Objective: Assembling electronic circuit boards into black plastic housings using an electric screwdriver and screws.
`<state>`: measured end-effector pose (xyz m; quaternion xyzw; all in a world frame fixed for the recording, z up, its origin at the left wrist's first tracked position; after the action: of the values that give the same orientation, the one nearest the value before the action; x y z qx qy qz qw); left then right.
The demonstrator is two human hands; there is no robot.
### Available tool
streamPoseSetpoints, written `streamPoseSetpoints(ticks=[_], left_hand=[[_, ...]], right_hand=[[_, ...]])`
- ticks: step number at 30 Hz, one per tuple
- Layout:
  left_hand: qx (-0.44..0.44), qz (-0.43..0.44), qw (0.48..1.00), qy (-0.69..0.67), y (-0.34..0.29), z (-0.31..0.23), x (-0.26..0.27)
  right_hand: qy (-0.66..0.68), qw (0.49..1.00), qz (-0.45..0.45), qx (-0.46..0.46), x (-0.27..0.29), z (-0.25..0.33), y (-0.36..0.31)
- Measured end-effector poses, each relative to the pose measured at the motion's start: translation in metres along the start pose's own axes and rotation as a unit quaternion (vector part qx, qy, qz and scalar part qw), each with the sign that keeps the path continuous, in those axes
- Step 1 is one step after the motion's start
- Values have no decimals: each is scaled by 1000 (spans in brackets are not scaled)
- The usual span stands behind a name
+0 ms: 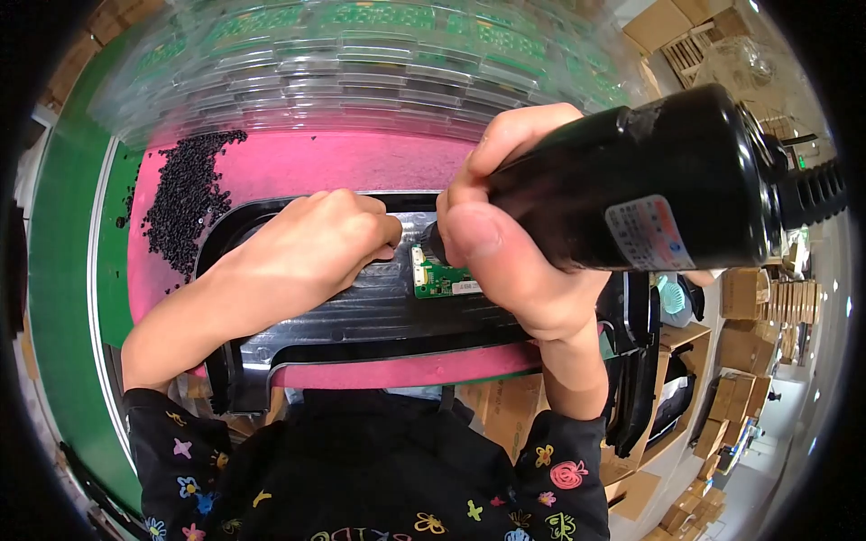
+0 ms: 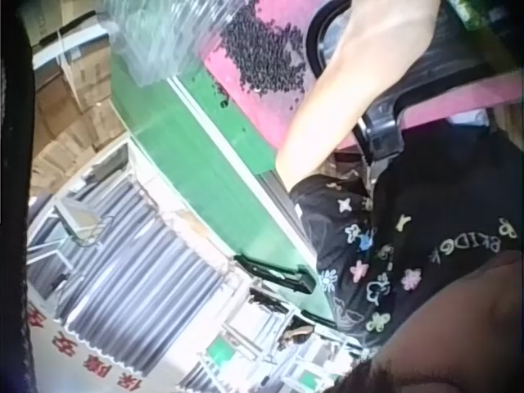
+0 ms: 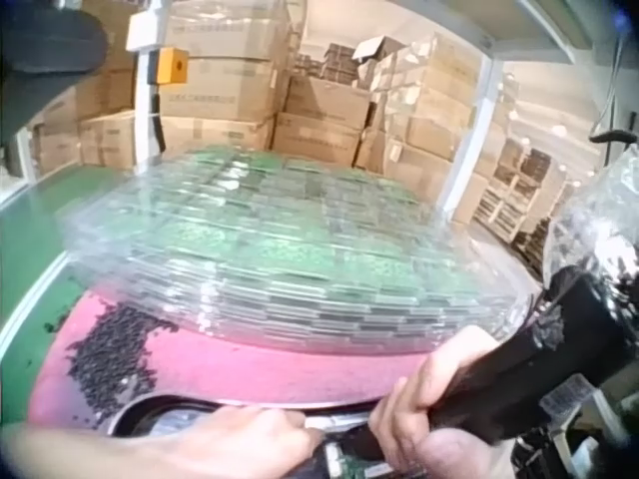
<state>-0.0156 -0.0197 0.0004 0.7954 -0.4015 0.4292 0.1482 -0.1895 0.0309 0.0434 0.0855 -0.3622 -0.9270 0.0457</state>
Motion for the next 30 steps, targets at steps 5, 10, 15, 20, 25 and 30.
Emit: streamPoseSetpoints(ticks=[5, 10, 15, 20, 25, 30], left_hand=[[-13, -10, 1000, 9, -1, 1, 1], [-32, -20, 999, 3, -2, 7, -4], [-77, -60, 995, -37, -3, 10, -6], [-26, -9, 1000, 4, 1, 3, -3], [-23, -43, 999, 2, 0, 2, -4], [-23, -34, 999, 6, 2, 1, -3]], right_hand=[[16, 999, -39, -22, -5, 3, 3], [-77, 995, -58, -12, -8, 7, -2], [-80, 995, -61, -1, -9, 5, -2], [21, 999, -45, -5, -4, -5, 0], [-33, 999, 1, -29, -8, -7, 5], [31, 998, -46, 23, 1, -8, -5]])
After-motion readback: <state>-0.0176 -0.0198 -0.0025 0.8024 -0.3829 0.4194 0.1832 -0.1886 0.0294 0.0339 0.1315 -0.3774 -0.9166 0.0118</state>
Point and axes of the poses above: each hand's wrist, its own y-axis towards the middle knuckle, its own x-axis out of the back of the hand, z = x × y, the point moved 2 cm from there along y, towards the middle knuckle, and after that the axes turned 14 degrees about x, right-handed, at the moved point
